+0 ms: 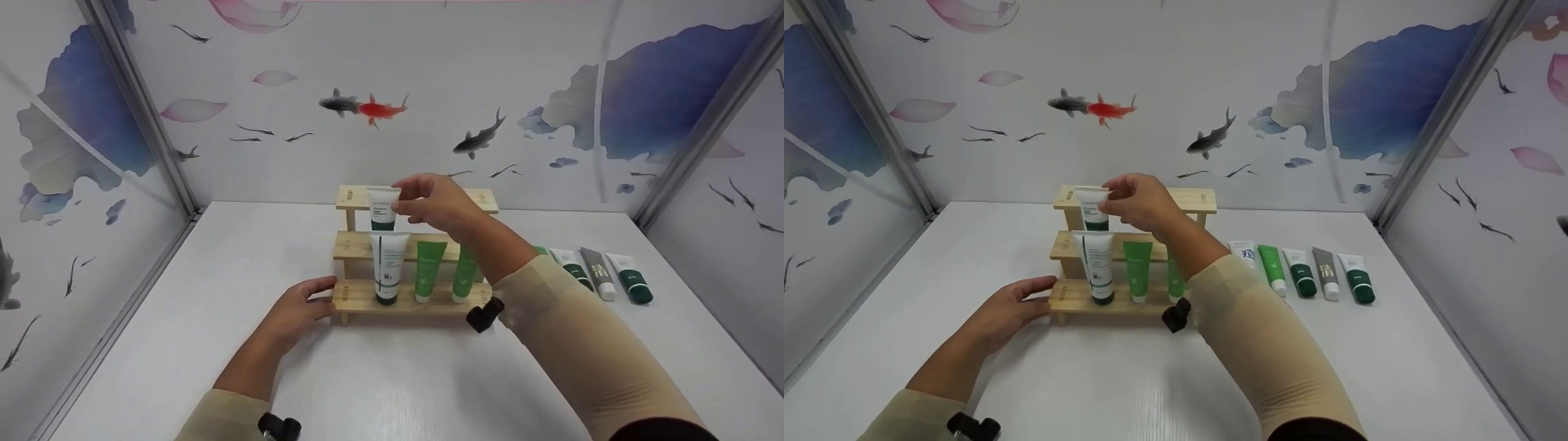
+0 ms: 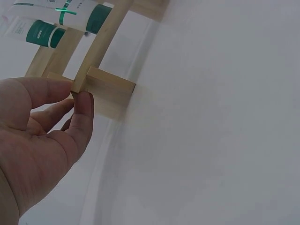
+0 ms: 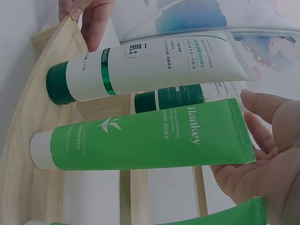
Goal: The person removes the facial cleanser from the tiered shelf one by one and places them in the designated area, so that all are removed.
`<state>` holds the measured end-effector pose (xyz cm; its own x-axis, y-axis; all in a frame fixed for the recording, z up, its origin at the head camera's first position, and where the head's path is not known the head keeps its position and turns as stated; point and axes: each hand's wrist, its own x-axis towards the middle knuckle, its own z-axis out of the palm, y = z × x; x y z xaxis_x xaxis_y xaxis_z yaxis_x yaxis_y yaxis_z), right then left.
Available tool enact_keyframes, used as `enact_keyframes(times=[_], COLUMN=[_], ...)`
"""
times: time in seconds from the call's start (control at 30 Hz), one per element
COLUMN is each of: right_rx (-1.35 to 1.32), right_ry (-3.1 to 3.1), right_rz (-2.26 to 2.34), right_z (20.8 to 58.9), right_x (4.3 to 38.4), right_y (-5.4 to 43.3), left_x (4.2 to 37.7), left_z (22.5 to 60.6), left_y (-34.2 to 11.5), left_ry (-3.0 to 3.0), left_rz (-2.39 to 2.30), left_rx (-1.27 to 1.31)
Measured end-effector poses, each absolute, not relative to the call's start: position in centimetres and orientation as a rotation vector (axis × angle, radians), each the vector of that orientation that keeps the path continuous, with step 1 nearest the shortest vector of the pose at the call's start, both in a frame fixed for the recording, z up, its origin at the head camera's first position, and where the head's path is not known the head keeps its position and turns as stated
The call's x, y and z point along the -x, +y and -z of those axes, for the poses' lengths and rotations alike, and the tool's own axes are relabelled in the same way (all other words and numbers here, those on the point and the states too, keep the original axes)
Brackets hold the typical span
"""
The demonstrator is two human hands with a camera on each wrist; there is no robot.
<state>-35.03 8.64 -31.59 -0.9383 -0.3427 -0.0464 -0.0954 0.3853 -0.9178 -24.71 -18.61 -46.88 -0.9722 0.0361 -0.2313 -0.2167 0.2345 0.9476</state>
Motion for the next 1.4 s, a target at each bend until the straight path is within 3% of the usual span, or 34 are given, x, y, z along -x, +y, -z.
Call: enact_keyframes(times=[0.67, 1.03, 1.4], right_rx=[0.342, 0.301, 0.173], right_ry=[2.408, 2.345, 2.344], right_rz=[1.613, 1.798, 1.950], right_z=[30.7, 30.2, 32.1], right_x=[34.9, 34.9, 33.9], right_y=[9.5, 15.0, 21.0], left_x=[24.7, 24.6, 24.6], left_z=[46.7, 46.9, 46.9], left_y=[-18.5, -18.8, -18.7], left_ry=[2.298, 2.286, 2.282], left_rz=[-1.823, -1.834, -1.839], left_rx=[0.165, 0.152, 0.157])
